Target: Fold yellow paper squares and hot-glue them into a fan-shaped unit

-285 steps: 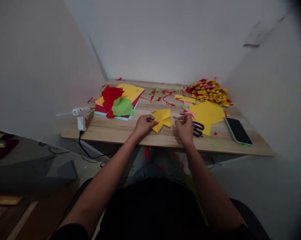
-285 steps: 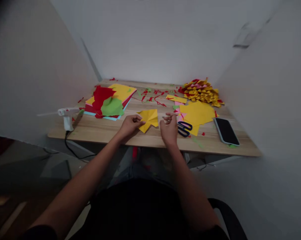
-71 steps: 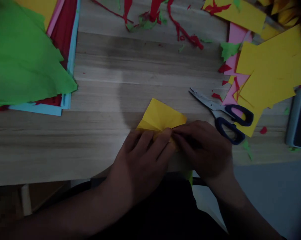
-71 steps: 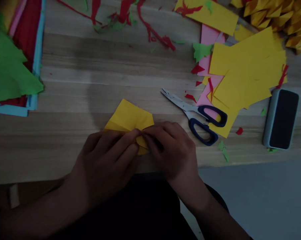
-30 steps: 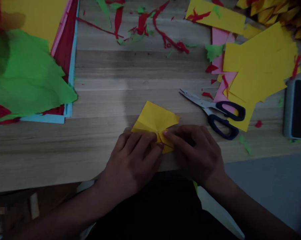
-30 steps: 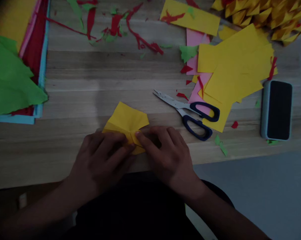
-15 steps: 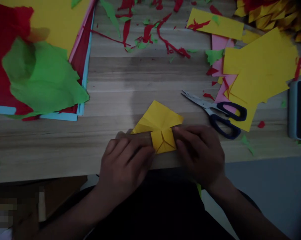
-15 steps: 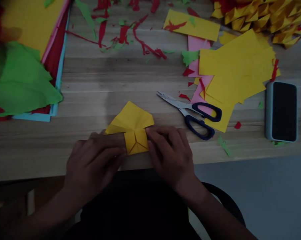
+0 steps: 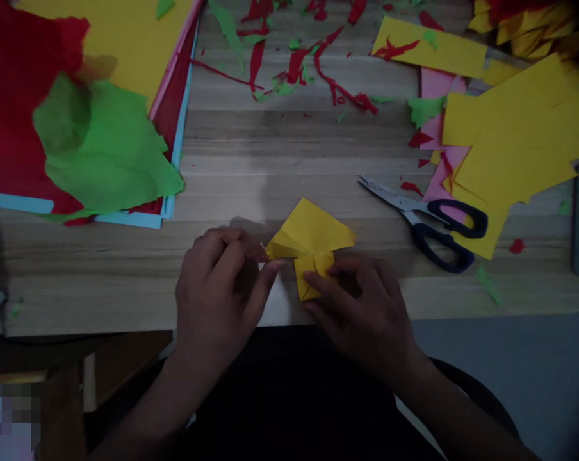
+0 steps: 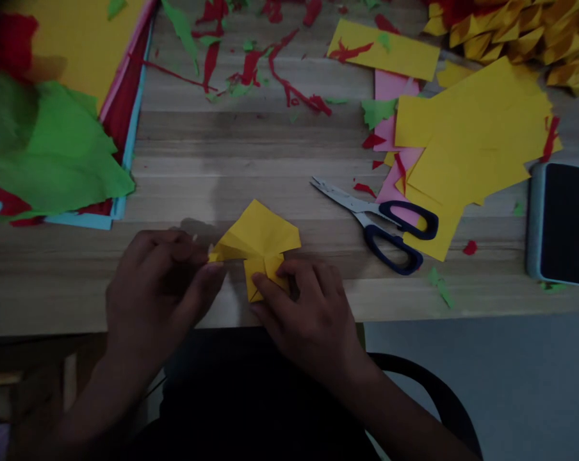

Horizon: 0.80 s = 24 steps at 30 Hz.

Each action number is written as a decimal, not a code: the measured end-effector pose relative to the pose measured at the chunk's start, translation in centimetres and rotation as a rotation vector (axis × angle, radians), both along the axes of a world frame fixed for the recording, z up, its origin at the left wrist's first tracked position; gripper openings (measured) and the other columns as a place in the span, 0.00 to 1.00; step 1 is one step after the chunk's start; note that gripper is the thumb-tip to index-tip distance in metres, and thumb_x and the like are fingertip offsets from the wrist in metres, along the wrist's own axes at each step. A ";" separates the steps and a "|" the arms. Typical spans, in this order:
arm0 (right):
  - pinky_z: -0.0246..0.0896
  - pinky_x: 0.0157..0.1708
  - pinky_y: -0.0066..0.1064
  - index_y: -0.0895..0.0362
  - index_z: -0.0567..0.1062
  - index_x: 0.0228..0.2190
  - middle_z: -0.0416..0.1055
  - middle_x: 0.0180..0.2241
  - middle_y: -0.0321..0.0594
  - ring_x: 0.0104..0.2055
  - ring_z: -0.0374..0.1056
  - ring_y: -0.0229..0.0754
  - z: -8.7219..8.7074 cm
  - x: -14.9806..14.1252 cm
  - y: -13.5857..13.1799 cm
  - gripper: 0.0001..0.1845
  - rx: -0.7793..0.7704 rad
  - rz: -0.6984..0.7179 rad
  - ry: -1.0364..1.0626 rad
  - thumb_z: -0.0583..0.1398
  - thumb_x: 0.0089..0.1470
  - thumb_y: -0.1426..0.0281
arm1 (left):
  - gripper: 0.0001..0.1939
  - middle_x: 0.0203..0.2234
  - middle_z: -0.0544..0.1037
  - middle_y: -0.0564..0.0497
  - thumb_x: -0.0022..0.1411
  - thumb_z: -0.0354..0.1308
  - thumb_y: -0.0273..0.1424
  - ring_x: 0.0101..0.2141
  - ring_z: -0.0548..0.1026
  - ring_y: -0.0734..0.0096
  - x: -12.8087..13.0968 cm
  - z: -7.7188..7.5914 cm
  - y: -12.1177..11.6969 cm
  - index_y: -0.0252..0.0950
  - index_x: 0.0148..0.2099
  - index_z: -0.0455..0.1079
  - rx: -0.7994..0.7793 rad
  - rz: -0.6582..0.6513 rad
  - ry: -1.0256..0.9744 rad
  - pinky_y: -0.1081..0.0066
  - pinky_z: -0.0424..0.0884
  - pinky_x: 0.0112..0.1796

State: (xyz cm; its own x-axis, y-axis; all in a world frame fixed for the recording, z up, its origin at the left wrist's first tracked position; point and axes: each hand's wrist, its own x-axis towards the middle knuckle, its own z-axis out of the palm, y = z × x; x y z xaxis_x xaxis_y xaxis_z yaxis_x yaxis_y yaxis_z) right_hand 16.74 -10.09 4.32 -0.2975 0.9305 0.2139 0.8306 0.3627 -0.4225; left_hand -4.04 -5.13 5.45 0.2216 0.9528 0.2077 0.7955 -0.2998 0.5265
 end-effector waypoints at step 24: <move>0.64 0.37 0.39 0.50 0.72 0.56 0.68 0.39 0.44 0.39 0.61 0.47 1.0 0.7 1.6 0.22 -0.123 0.164 -0.115 0.62 0.61 0.70 | 0.06 0.40 0.73 0.50 0.63 0.63 0.33 0.43 0.71 0.59 1.8 -0.2 -1.8 0.45 0.43 0.76 -0.173 0.027 0.045 0.57 0.59 0.42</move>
